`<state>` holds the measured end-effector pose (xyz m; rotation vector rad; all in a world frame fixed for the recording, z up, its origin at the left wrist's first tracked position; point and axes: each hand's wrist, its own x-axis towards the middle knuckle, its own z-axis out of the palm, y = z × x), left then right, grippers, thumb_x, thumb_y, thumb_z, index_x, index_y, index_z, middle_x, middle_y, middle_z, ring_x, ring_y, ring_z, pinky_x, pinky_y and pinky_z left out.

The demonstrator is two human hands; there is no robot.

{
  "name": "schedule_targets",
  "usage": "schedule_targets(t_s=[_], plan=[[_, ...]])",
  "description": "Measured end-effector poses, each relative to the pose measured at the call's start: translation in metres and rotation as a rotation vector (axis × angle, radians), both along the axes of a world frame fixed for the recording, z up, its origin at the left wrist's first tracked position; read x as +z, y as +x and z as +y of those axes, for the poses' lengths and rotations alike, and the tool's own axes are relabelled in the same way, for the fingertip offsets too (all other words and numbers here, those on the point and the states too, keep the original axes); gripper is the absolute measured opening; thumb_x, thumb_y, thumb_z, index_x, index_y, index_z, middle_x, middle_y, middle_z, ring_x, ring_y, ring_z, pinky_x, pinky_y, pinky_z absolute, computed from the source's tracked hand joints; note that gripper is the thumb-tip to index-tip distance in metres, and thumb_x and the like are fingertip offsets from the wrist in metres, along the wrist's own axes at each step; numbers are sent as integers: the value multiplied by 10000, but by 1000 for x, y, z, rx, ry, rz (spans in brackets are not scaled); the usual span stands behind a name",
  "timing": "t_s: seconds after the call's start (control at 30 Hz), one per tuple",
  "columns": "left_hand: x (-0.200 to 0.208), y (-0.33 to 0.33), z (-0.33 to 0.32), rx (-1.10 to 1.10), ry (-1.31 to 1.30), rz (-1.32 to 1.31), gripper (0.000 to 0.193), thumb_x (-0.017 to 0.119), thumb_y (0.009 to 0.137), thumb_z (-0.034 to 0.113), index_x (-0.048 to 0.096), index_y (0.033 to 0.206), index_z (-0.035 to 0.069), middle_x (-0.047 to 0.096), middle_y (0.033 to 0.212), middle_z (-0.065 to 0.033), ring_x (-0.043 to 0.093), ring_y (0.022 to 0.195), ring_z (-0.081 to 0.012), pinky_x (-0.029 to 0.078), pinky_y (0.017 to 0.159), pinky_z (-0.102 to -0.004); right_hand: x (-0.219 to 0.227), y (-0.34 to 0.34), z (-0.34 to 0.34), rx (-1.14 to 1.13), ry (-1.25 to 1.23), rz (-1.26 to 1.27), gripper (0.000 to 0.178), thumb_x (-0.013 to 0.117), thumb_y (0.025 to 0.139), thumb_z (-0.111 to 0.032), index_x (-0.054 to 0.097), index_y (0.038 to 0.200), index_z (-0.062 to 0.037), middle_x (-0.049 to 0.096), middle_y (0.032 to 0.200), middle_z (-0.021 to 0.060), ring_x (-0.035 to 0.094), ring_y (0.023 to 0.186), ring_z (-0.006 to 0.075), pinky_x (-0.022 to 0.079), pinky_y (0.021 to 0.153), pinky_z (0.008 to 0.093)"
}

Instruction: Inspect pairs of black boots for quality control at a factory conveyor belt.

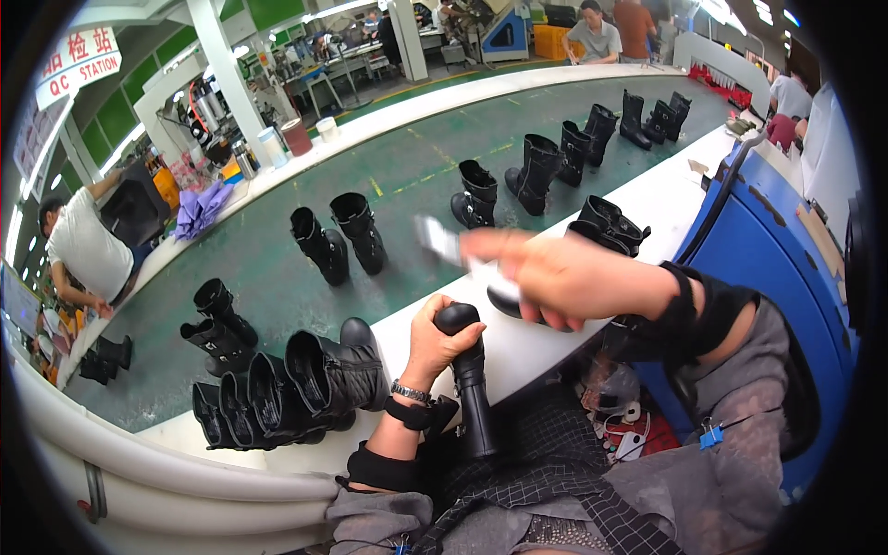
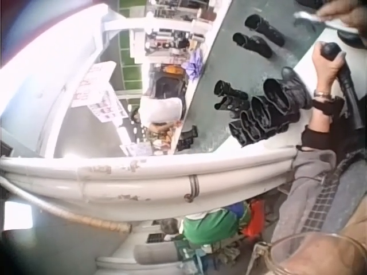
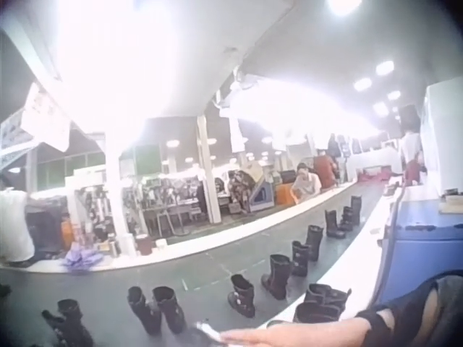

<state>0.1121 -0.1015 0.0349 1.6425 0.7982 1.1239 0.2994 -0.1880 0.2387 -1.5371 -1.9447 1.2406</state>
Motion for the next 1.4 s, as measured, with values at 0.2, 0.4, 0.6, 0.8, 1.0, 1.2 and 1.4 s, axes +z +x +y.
schedule_targets(t_s=[0.2, 0.4, 0.6, 0.8, 1.0, 1.2, 1.4], plan=[[3, 0, 0, -1, 19, -39, 366, 831, 659, 208, 566, 848, 41, 595, 764, -8, 557, 706, -82, 484, 670, -239, 9, 15, 4, 48, -10, -2, 458, 340, 985, -162, 371, 1437, -222, 580, 696, 31, 529, 489, 56, 465, 421, 203], [1, -5, -2, 19, 56, -5, 367, 833, 656, 209, 570, 850, 41, 597, 759, -6, 555, 694, -79, 484, 666, -238, -13, 9, -1, 15, -234, -99, 480, 332, 986, -183, 311, 1461, -250, 573, 682, 26, 514, 480, 52, 473, 442, 202], [2, -2, -2, 24, 39, 13, 358, 813, 659, 238, 575, 830, 33, 581, 771, -6, 534, 708, -79, 464, 665, -237, -12, 27, -7, -107, 106, 556, 472, 348, 991, -200, 305, 1460, -173, 559, 665, 28, 498, 451, 47, 440, 382, 197], [-1, -9, 3, 20, -8, -73, 333, 812, 682, 197, 578, 861, 39, 602, 763, -10, 560, 692, -87, 479, 668, -250, -48, 26, 1, -89, -258, 83, 472, 340, 981, -211, 315, 1453, -194, 568, 670, 63, 524, 439, 95, 456, 365, 219], [-26, -11, 44, 247, -202, -341, 263, 743, 794, 220, 589, 888, 28, 590, 788, -14, 539, 673, -103, 464, 633, -257, -61, 73, -4, -375, 313, 298, 471, 390, 976, -218, 348, 1439, -140, 613, 747, 60, 518, 488, 40, 414, 379, 177], [-27, -14, 62, 301, -506, -506, 287, 698, 857, 296, 584, 860, 33, 573, 762, -3, 536, 648, -88, 454, 595, -235, -78, 113, -16, -920, 507, 381, 487, 360, 991, -229, 289, 1462, -128, 579, 759, 60, 475, 479, 45, 381, 344, 169], [-27, -13, 53, 290, -452, -430, 292, 646, 893, 329, 568, 799, 63, 548, 683, 20, 518, 574, -78, 432, 528, -230, -139, 165, -12, -1004, 539, 172, 529, 428, 956, -230, 307, 1464, -142, 542, 808, 15, 443, 467, 38, 328, 329, 168]])
